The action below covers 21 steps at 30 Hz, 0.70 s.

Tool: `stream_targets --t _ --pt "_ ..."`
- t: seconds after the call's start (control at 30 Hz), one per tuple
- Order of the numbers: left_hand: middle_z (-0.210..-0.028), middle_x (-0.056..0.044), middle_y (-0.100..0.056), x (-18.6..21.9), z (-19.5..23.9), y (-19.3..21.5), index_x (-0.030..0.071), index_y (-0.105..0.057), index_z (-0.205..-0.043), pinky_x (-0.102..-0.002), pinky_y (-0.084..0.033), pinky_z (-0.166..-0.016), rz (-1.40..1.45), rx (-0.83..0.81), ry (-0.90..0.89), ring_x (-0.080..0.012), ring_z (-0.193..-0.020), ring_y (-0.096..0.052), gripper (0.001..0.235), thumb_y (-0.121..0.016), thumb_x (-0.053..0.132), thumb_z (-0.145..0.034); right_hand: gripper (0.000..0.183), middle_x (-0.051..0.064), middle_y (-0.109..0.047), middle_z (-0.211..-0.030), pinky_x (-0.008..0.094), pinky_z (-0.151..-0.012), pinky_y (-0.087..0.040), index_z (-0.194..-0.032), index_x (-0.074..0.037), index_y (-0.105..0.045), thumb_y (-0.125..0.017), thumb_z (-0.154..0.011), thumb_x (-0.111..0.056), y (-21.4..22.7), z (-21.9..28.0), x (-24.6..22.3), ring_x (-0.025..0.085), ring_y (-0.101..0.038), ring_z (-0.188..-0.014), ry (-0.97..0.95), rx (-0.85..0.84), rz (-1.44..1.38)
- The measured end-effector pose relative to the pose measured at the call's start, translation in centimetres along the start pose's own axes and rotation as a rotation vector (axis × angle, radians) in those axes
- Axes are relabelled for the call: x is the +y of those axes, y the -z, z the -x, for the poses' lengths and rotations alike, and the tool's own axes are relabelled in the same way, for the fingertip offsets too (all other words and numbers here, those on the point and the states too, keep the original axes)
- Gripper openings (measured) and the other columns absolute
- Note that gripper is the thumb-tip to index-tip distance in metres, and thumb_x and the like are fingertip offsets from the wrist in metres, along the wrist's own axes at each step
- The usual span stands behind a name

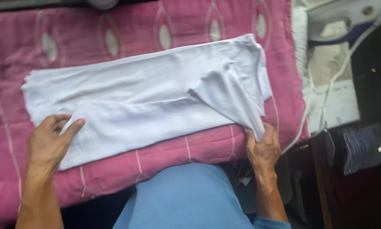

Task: Ironing and folding a white long-sleeved shirt on an ironing board.

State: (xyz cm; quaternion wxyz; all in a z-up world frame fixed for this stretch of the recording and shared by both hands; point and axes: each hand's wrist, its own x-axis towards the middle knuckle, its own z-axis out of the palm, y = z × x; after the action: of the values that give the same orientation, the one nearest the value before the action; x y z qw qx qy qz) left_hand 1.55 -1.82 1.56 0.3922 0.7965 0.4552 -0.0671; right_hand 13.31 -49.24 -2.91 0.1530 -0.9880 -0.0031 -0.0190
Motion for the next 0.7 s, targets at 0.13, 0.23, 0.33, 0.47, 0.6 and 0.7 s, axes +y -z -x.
stream_targets --t 0.13,0.23,0.33,0.47,0.6,0.7 --pt "-0.084 -0.01 -0.059 -0.3 -2.0 -0.3 -0.004 -0.069 -0.123 -0.029 -0.033 -0.041 -0.076 0.005 -0.052 -0.0156 -0.054 -0.044 0.047 -0.08 0.033 -0.095 0.024 0.012 -0.067 -0.065 0.039 -0.048 -0.05 -0.093 -0.002 -0.068 -0.072 -0.089 -0.025 4.0 -5.0 -4.0 0.025 -0.06 -0.05 -0.157 -0.208 -0.233" --pt "-0.08 -0.005 -0.056 0.2 -2.5 -0.4 0.0 -0.069 -0.12 -0.026 -0.029 -0.04 -0.039 -0.025 0.033 -0.012 -0.052 -0.041 0.042 -0.081 0.03 -0.094 0.018 0.007 -0.064 -0.077 0.022 -0.048 -0.048 -0.1 -0.001 -0.063 -0.066 -0.096 -0.018 6.2 -9.9 -7.2 0.014 -0.057 -0.058 0.021 -0.258 -0.863" --pt "-0.088 -0.009 -0.06 -0.1 -3.1 -0.6 -0.002 -0.067 -0.126 -0.027 -0.031 -0.037 -0.104 -0.027 0.082 -0.0139 -0.052 -0.044 0.048 -0.081 0.032 -0.094 0.056 0.02 -0.059 -0.143 0.039 -0.099 -0.063 -0.152 -0.007 -0.04 -0.051 -0.108 -0.04 4.8 -14.8 -8.9 0.03 -0.064 -0.126 0.317 -0.36 -1.276" --pt "-0.092 -0.011 -0.064 -1.9 -2.6 -1.0 -0.002 -0.069 -0.121 -0.029 -0.045 -0.058 -0.028 0.028 -0.041 -0.0179 -0.073 -0.056 0.03 -0.075 0.021 -0.103 0.026 0.015 -0.068 -0.101 0.032 -0.075 -0.061 -0.115 0.002 -0.066 -0.071 -0.095 -0.013 -0.4 -16.4 -7.6 0.022 -0.067 -0.089 0.205 -0.08 -0.576" --pt "-0.098 -0.017 -0.068 -3.1 -1.4 -1.2 -0.009 -0.067 -0.123 -0.036 -0.051 -0.073 -0.122 0.166 -0.259 -0.0254 -0.086 -0.062 0.025 -0.069 0.013 -0.11 0.043 0.016 -0.06 -0.101 0.039 -0.074 -0.057 -0.111 -0.001 -0.073 -0.085 -0.081 -0.03 -4.8 -15.7 -6.4 0.027 -0.062 -0.089 0.098 -0.073 -0.256" --pt "-0.102 -0.023 -0.07 -4.4 -1.8 -2.0 -0.009 -0.061 -0.12 -0.041 -0.052 -0.075 -0.082 0.252 -0.412 -0.0326 -0.087 -0.067 0.021 -0.063 0.01 -0.11 0.014 0.01 -0.06 -0.092 0.037 -0.074 -0.05 -0.088 -0.005 -0.071 -0.083 -0.083 -0.007 -7.9 -16.1 -4.0 0.023 -0.056 -0.083 0.36 0.133 -0.263"
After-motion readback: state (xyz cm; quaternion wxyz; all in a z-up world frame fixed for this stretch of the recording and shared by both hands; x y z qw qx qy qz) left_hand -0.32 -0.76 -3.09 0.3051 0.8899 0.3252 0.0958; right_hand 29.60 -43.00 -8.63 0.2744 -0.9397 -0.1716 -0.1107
